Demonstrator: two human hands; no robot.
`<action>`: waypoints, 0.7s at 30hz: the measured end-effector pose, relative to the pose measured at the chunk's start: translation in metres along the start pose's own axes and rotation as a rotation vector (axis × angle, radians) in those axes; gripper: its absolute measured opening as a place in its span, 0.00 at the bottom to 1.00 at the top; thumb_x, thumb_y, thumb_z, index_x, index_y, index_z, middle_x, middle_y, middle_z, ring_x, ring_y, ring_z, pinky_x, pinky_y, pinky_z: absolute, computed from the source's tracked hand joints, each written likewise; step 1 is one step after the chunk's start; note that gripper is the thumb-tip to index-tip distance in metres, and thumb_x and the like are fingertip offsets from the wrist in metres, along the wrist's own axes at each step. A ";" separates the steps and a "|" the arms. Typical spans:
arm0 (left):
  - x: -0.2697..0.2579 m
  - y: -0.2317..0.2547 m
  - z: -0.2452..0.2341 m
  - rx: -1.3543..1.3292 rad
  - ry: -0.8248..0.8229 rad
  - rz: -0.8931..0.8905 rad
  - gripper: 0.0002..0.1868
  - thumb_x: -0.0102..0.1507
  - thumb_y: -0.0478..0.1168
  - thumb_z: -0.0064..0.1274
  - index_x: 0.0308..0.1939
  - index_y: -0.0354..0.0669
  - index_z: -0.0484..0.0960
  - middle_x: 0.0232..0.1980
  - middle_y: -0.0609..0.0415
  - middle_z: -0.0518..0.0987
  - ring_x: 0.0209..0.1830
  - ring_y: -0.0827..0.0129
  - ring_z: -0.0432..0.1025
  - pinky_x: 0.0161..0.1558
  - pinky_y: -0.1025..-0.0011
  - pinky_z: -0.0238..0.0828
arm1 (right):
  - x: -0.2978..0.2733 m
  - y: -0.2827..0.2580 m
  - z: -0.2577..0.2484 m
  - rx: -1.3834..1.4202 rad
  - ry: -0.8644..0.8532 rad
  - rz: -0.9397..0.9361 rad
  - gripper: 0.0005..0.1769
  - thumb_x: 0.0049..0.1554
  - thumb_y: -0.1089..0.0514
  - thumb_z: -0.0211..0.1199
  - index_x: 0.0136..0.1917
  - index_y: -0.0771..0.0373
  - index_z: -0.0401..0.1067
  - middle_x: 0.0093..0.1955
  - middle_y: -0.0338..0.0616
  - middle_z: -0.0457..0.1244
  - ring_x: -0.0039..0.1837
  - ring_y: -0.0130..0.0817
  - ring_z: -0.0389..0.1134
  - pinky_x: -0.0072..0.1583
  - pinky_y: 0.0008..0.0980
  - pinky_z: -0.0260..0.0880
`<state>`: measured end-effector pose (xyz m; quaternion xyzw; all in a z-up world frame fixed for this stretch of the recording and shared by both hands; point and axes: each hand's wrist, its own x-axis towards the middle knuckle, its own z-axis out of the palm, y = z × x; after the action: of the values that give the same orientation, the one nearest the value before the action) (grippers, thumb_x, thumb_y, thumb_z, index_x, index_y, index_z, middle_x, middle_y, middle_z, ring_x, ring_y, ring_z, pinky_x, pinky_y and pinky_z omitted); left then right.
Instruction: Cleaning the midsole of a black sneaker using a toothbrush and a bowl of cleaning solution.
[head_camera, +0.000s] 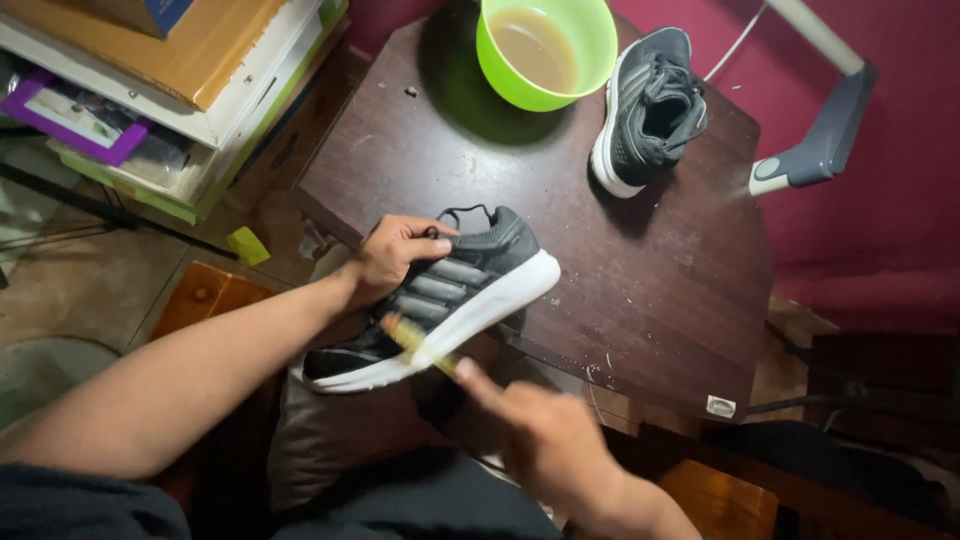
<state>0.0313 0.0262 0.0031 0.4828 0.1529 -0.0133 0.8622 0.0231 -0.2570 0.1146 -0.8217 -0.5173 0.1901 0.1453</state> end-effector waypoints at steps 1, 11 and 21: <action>-0.001 0.000 0.000 0.007 -0.005 -0.001 0.16 0.61 0.33 0.53 0.51 0.30 0.86 0.40 0.44 0.86 0.34 0.63 0.79 0.38 0.71 0.77 | 0.012 -0.007 -0.014 0.002 0.007 0.003 0.49 0.46 0.64 0.57 0.78 0.35 0.58 0.33 0.33 0.62 0.32 0.38 0.65 0.35 0.41 0.65; 0.000 -0.003 -0.001 0.079 0.047 0.041 0.14 0.58 0.36 0.54 0.44 0.35 0.89 0.34 0.50 0.84 0.32 0.69 0.75 0.38 0.75 0.72 | 0.005 0.067 -0.019 -0.150 0.275 0.177 0.44 0.49 0.63 0.59 0.76 0.33 0.62 0.32 0.34 0.61 0.36 0.33 0.64 0.41 0.33 0.66; -0.010 0.013 0.002 0.309 0.015 0.104 0.23 0.50 0.38 0.42 0.39 0.32 0.89 0.31 0.51 0.81 0.31 0.67 0.69 0.31 0.71 0.60 | 0.015 0.048 -0.005 0.062 0.402 0.068 0.47 0.40 0.65 0.59 0.74 0.45 0.67 0.35 0.32 0.62 0.35 0.29 0.60 0.42 0.29 0.66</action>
<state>0.0241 0.0301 0.0175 0.6172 0.1301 0.0115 0.7759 0.0691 -0.2641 0.0960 -0.8552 -0.4437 0.0429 0.2645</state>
